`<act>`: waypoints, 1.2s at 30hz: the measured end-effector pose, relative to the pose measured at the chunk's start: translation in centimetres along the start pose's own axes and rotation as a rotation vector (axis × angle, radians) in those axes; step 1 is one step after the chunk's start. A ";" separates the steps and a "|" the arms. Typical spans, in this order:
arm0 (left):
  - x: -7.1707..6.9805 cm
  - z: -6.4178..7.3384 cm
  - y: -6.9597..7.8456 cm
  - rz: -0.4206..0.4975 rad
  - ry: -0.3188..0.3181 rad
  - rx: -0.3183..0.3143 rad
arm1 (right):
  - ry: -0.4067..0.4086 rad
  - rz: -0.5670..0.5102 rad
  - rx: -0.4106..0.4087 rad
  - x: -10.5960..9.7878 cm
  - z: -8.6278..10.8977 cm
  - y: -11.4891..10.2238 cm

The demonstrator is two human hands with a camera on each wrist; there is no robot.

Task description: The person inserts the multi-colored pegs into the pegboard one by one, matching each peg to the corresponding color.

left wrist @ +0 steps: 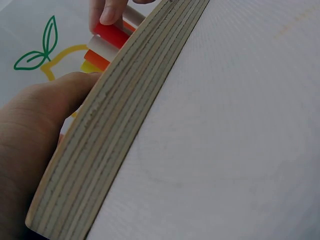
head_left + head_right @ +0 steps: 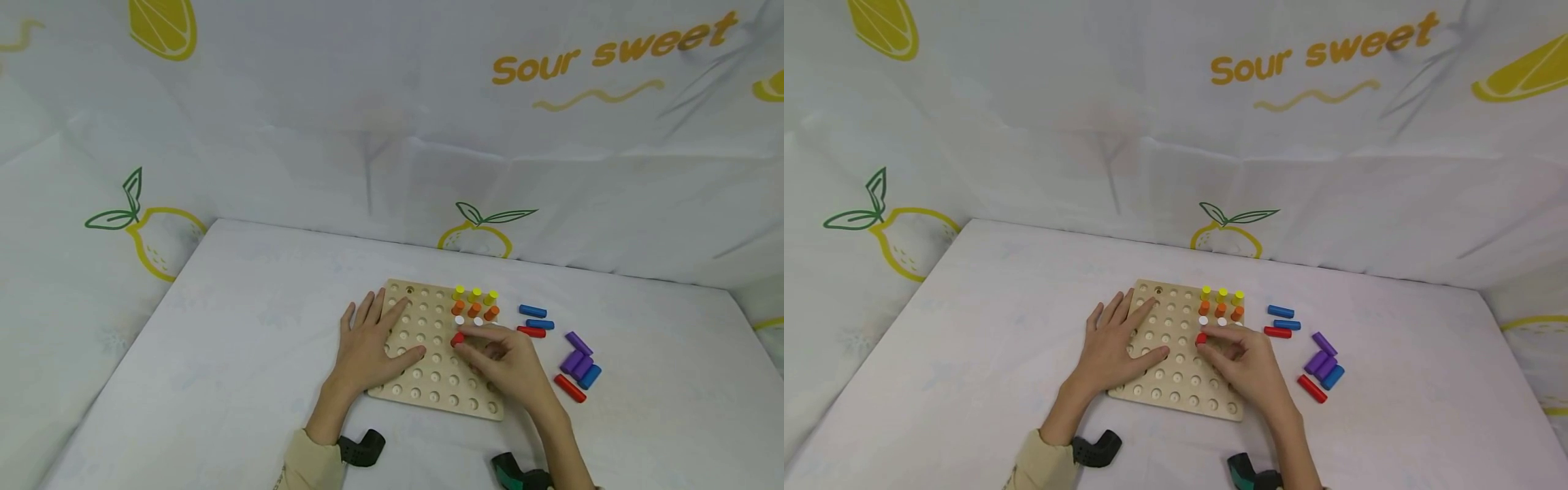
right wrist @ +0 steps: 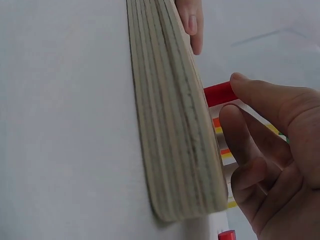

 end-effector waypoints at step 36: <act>0.1 -0.1 0.0 0.022 0.015 0.006 | 0.062 0.354 -0.022 -7.1 -1.2 3.7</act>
Point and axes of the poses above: each hand's wrist, its own z-axis away from the middle knuckle, its own x-axis out of the palm, y = z × x, the point moved 1 cm from there along -z, towards the middle knuckle, and after that the axes turned 11 degrees about y, right-handed, at the moved point
